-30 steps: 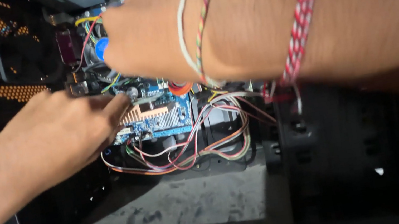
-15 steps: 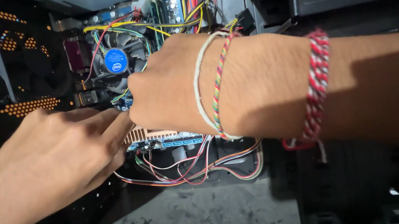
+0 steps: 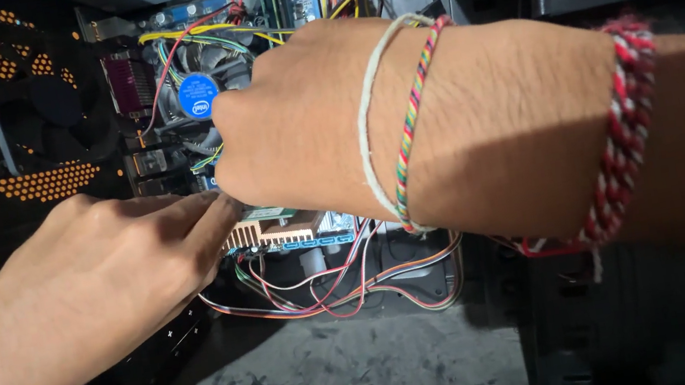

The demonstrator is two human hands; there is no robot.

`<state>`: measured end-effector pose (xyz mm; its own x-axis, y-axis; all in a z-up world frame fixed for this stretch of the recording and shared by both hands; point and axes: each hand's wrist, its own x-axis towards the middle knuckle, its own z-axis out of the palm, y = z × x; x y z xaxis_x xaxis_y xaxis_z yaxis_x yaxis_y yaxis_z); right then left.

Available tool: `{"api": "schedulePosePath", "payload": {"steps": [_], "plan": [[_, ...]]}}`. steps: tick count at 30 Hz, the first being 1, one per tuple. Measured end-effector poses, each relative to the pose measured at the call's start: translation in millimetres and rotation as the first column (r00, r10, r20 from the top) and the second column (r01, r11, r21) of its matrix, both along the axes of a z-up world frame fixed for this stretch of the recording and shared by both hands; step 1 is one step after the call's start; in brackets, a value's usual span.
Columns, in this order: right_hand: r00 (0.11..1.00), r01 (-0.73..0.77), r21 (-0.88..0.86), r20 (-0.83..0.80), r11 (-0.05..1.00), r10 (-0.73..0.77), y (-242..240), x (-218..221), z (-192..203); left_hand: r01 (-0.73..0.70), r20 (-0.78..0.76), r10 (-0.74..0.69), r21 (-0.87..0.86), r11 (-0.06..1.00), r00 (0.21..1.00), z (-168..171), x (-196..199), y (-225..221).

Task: Installing a graphics card into a motherboard slot inside a desktop computer case.

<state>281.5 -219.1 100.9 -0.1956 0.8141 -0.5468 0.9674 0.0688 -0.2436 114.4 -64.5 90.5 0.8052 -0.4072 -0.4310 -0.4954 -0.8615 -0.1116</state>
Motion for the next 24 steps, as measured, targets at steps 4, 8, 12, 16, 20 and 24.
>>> {"api": "schedulePosePath", "payload": {"steps": [4, 8, 12, 16, 20, 24], "plan": [[1.0, 0.014, 0.016, -0.007, 1.0, -0.014, -1.4, 0.4, 0.2, 0.009, -0.036, -0.007, 0.039, 0.999, 0.999, 0.2, 0.6, -0.5], [1.0, -0.002, -0.001, -0.003, 1.0, 0.002, -1.3, 3.3, 5.1, 0.001, -0.063, 0.003, 0.051, 0.999, 0.998, -0.4, -0.7, 0.4], [1.0, -0.006, -0.072, 0.018, 0.997, 0.007, 1.9, 5.8, 15.0, -0.012, -0.08, 0.017, 0.063, 0.998, 0.997, -1.2, -1.3, 0.8], [0.999, 0.016, -0.195, 0.037, 0.981, -0.009, 6.2, 7.7, 32.9, -0.023, -0.107, 0.03, 0.069, 0.997, 0.994, 0.4, -0.1, 0.3], [0.999, -0.042, 0.05, 0.02, 0.998, 0.041, -8.9, 26.7, -7.7, -0.059, -0.107, 0.066, 0.068, 0.996, 0.992, -1.5, 0.4, 0.5], [0.993, -0.121, 0.22, 0.043, 0.968, 0.114, -10.6, 40.3, -5.0, -0.097, -0.184, 0.102, 0.032, 0.995, 0.978, 1.1, 3.9, 1.6]]}}
